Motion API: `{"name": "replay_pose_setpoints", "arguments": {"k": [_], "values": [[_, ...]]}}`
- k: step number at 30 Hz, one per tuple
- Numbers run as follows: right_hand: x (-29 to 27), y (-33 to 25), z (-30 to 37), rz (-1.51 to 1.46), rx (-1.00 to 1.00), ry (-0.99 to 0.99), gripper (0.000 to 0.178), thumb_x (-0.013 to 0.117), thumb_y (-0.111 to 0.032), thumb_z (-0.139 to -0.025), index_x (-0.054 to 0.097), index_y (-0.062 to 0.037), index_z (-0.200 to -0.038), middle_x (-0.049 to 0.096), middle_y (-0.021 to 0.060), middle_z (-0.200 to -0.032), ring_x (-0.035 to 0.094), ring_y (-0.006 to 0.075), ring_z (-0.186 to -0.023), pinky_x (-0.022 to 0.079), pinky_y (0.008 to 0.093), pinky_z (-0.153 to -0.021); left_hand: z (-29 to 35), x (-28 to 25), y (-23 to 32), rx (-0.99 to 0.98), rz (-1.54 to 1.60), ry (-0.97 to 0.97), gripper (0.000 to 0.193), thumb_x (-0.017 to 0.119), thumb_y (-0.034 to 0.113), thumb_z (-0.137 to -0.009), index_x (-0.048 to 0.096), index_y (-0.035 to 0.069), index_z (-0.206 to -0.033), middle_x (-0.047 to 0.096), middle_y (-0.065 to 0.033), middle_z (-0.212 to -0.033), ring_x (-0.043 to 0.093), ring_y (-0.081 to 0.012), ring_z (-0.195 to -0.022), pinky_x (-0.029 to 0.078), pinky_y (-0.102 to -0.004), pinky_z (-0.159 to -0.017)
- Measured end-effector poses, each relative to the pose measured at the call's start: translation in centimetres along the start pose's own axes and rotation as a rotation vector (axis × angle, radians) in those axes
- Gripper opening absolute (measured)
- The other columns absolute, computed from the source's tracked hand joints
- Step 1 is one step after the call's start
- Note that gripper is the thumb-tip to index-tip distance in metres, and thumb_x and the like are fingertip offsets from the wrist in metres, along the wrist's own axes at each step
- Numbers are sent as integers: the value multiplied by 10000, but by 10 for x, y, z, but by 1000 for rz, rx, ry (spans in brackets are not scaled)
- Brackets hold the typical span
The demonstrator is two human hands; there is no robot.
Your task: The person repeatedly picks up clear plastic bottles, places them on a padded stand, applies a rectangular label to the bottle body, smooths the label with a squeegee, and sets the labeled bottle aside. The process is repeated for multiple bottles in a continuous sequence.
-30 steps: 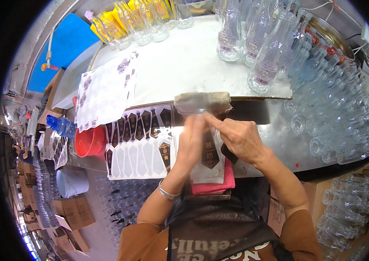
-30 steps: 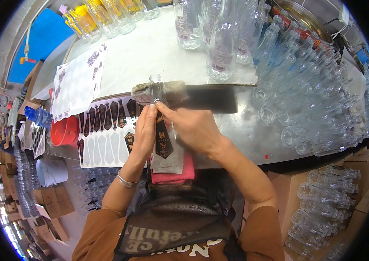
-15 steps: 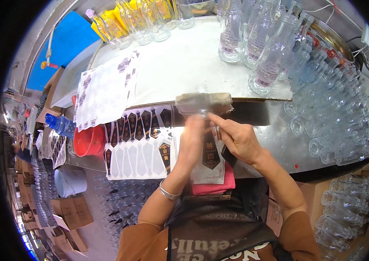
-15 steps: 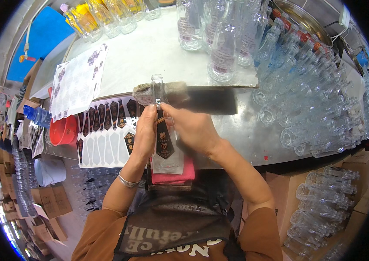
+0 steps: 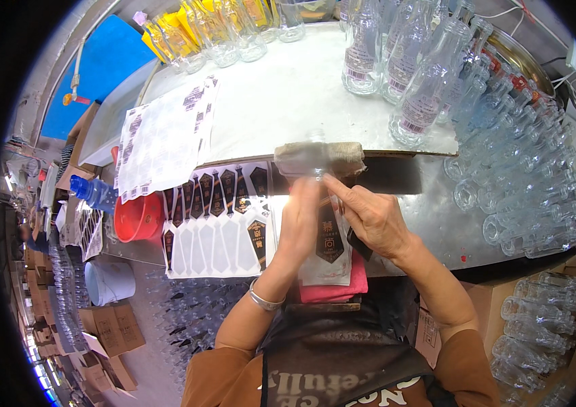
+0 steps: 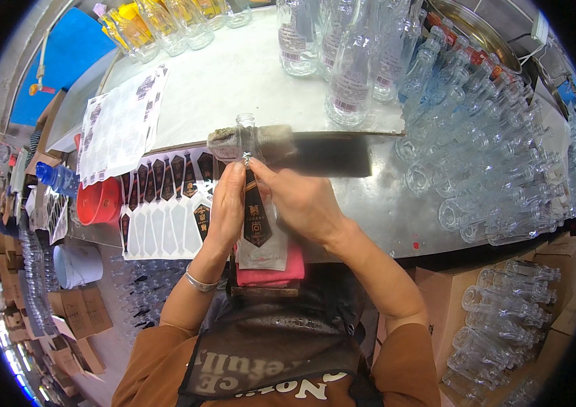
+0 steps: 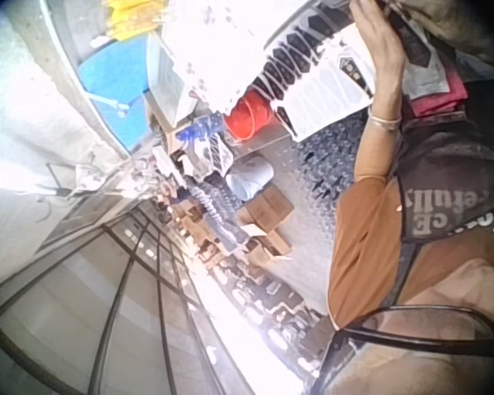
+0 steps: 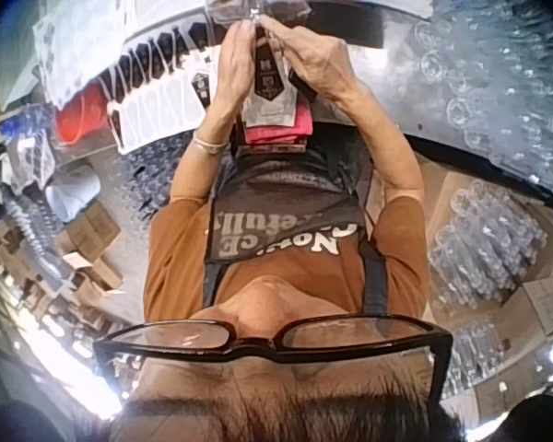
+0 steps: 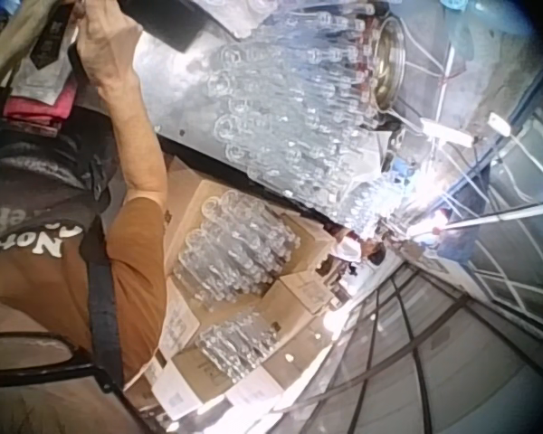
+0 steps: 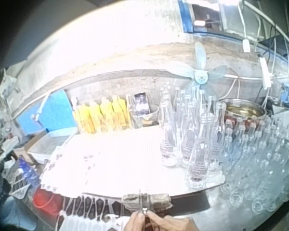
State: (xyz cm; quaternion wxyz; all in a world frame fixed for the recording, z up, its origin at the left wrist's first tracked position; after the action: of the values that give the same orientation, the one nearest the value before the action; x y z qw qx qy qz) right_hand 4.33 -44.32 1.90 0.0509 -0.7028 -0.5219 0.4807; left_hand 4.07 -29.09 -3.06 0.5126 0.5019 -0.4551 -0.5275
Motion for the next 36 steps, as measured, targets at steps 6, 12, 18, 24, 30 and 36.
{"name": "replay_pose_setpoints", "arguments": {"k": [6, 12, 18, 24, 30, 36], "values": [[0, 0, 0, 10, -16, -1, 557, 636, 24, -883, 568, -66, -1429, 627, 97, -744, 634, 229, -622, 527, 357, -591, 0, 1, -3, -17, 90, -8, 421, 376, 345, -1104, 573, -20, -1176, 604, -116, -1029, 542, -209, -936, 459, -357, -854], [-3, -1, -4, -10, -45, 26, 575, 631, 22, -874, 558, -79, -1436, 651, 67, -780, 644, 220, -636, 539, 340, -581, 5, -1, -7, -114, 189, -126, 468, 373, 361, -1105, 475, -16, -1363, 624, -115, -1182, 623, -175, -1075, 496, -321, -938], [-6, -4, -6, 92, -90, -70, 595, 651, 3, -858, 564, -114, -1435, 642, 45, -789, 645, 207, -643, 532, 335, -554, 17, 4, 2, 39, 260, -177, 522, 506, 240, -1061, 371, -54, -1472, 513, -145, -1400, 527, -213, -1289, 418, -358, -1093], [-6, -4, -6, 100, -91, -72, 608, 662, -3, -849, 564, -123, -1437, 625, 49, -772, 638, 213, -634, 521, 346, -539, 19, 4, 4, 66, 309, -150, 584, 569, 160, -1019, 338, -81, -1499, 498, -192, -1445, 490, -249, -1350, 402, -369, -1128], [-7, -6, -7, 100, -95, -69, 607, 662, -9, -856, 558, -119, -1443, 615, 54, -756, 630, 218, -622, 521, 352, -540, 17, 3, 2, 71, 292, -144, 573, 560, 182, -1027, 356, -78, -1495, 511, -184, -1415, 495, -240, -1326, 413, -357, -1101], [-5, -3, -4, 88, -71, -70, 603, 632, 17, -873, 542, -105, -1457, 625, 68, -752, 641, 221, -630, 529, 347, -550, 13, -5, 6, -133, 335, -117, 404, 516, 330, -1059, 518, 8, -1304, 569, -2, -987, 526, -64, -856, 441, -213, -735]]}}
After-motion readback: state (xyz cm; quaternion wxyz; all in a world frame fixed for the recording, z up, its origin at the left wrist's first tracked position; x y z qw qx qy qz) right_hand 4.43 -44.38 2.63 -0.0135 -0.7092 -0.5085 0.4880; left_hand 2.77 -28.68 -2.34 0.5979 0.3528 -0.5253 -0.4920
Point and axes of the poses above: each hand's wrist, its own z-axis away from the middle knuckle, its own x-axis out of the palm, y = z × x, the point moved 6 cm from there along -z, towards the middle knuckle
